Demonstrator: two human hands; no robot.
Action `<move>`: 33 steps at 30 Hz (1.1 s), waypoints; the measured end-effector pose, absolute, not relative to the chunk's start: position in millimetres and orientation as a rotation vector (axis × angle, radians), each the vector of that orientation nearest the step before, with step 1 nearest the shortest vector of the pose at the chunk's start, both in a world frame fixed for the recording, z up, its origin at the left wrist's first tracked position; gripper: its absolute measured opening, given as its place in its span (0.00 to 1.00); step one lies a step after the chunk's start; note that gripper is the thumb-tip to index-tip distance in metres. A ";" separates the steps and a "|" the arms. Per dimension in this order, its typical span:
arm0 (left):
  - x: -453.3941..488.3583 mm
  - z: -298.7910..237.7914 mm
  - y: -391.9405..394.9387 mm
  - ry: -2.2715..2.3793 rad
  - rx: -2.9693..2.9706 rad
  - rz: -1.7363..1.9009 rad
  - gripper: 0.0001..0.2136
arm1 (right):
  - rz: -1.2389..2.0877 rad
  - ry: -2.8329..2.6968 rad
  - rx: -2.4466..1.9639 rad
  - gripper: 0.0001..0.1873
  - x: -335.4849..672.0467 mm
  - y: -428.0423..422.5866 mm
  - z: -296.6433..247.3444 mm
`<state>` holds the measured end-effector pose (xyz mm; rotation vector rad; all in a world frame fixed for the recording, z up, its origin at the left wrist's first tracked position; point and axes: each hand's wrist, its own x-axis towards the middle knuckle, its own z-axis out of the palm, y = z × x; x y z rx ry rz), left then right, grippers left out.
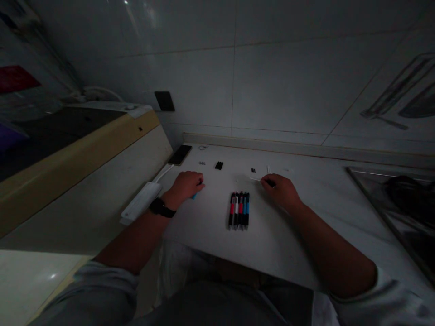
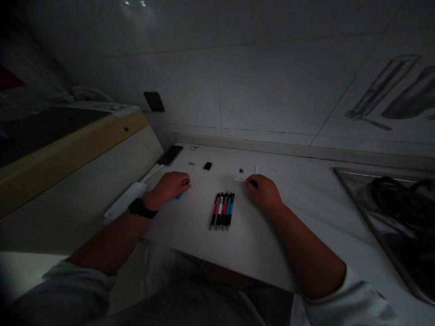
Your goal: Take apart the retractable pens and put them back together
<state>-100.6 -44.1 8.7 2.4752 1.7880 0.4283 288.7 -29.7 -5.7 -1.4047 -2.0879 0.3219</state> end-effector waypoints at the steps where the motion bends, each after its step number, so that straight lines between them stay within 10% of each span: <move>1: -102.0 9.1 -45.1 1.773 2.468 0.435 0.04 | 0.321 -2.092 -1.403 0.13 288.7 -29.7 -5.4; 33: -145.5 10.9 -54.8 1.740 2.567 0.638 0.08 | 0.486 -1.937 -1.396 0.12 284.9 -32.3 -3.5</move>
